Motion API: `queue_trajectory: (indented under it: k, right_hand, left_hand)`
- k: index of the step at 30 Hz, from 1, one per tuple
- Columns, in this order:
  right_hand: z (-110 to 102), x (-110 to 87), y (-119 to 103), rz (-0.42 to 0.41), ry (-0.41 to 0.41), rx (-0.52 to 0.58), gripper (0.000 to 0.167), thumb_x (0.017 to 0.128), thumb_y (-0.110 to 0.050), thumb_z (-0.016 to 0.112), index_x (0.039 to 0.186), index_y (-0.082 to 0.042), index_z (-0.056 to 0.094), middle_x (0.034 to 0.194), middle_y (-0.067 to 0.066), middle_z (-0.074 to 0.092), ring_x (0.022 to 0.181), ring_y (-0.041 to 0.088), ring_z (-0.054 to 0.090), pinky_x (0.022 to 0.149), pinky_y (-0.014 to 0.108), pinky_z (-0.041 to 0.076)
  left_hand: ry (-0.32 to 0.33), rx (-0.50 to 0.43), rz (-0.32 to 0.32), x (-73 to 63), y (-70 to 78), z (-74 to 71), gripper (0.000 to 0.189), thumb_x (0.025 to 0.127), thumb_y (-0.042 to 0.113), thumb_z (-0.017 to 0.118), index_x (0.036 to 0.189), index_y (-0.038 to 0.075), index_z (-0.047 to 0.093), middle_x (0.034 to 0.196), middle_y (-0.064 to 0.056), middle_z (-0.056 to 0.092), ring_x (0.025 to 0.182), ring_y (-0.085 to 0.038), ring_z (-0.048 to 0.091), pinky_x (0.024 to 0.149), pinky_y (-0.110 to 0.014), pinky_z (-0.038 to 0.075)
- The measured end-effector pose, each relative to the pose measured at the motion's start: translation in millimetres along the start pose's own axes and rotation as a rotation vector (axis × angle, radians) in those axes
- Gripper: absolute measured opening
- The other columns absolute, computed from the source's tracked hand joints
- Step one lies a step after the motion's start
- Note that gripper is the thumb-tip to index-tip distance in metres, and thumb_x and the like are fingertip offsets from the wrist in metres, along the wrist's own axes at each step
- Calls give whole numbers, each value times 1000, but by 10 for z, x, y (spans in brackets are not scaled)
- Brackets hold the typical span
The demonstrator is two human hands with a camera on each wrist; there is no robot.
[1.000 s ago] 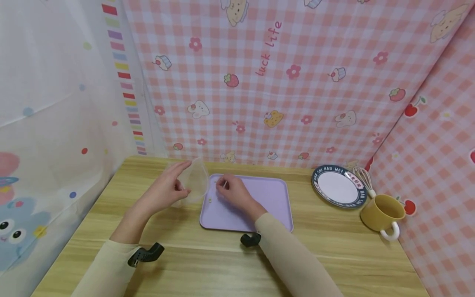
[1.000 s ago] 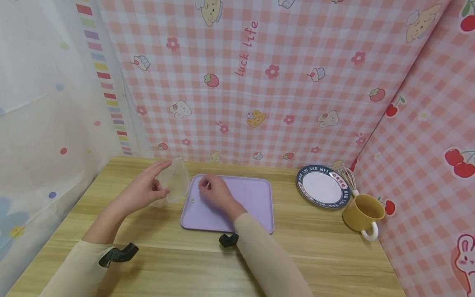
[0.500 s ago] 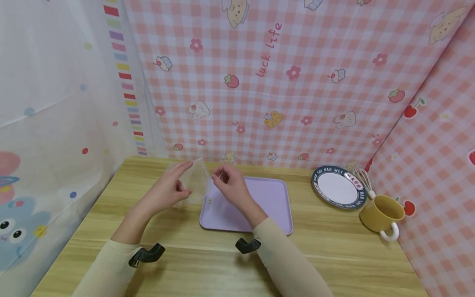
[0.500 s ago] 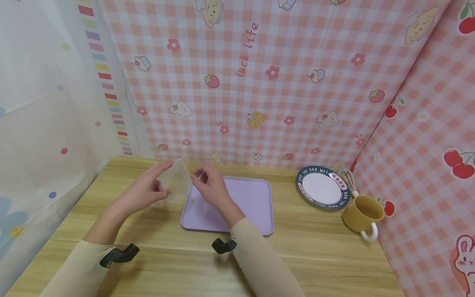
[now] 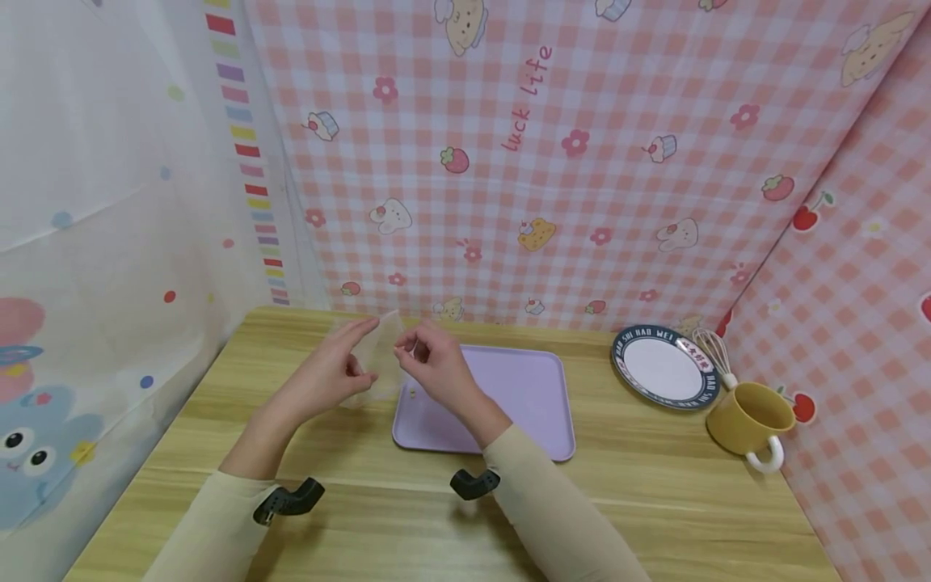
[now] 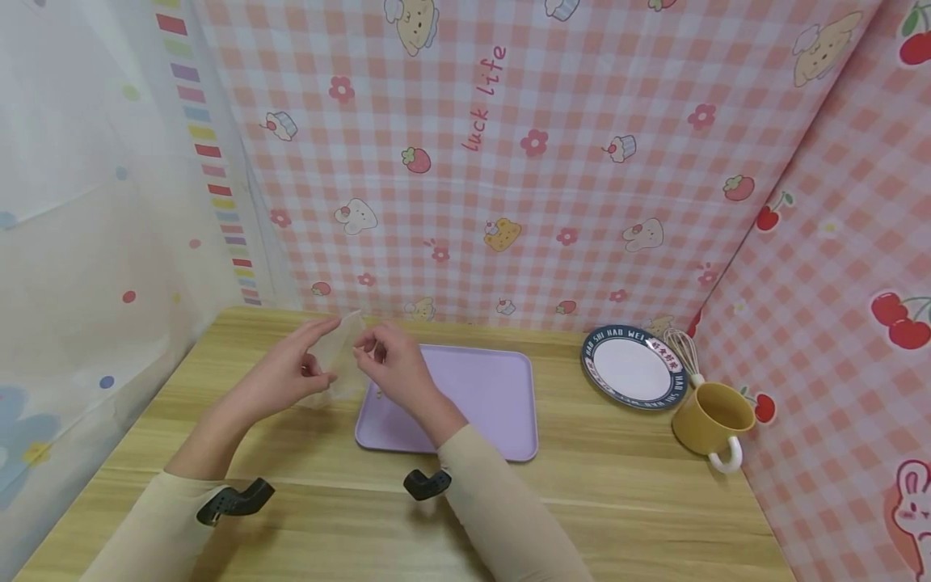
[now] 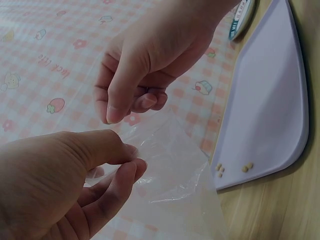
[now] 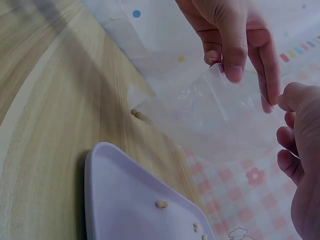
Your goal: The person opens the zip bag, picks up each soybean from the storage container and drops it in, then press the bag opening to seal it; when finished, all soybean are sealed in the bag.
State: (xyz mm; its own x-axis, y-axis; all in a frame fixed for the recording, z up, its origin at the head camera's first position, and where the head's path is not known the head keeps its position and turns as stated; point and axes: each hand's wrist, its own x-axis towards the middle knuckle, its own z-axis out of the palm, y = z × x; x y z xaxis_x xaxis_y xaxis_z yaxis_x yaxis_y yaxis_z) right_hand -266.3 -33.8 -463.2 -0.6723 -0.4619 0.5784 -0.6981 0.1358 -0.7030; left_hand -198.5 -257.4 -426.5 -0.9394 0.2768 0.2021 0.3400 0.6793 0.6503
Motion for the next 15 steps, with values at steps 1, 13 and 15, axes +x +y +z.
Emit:
queue_trajectory:
  k: [1, 13, 15]
  right_hand:
    - [1, 5, -2, -4, -4, -6, 9, 99, 2, 78, 104, -5, 76, 92, 4, 63, 72, 8, 50, 63, 22, 43]
    - [8, 97, -23, -20, -40, -69, 10, 101, 1, 78, 110, -2, 76, 94, 4, 64, 71, 8, 52, 63, 22, 45]
    - [7, 106, -23, -15, -40, -76, 14, 100, 1, 79, 113, -1, 76, 95, 5, 64, 71, 9, 52, 63, 22, 46]
  left_hand:
    - [1, 0, 0, 0, -1, 1, 88, 95, -3, 82, 170, -2, 36, 159, -24, 48, 77, -13, 67, 66, -29, 60]
    - [6, 5, -4, -14, 28, -14, 87, 95, -3, 81, 169, -2, 37, 160, -25, 47, 77, -13, 67, 67, -29, 59]
    - [5, 7, -6, -16, 34, -19, 87, 95, -3, 82, 169, -2, 37, 159, -25, 47, 77, -13, 67, 67, -29, 60]
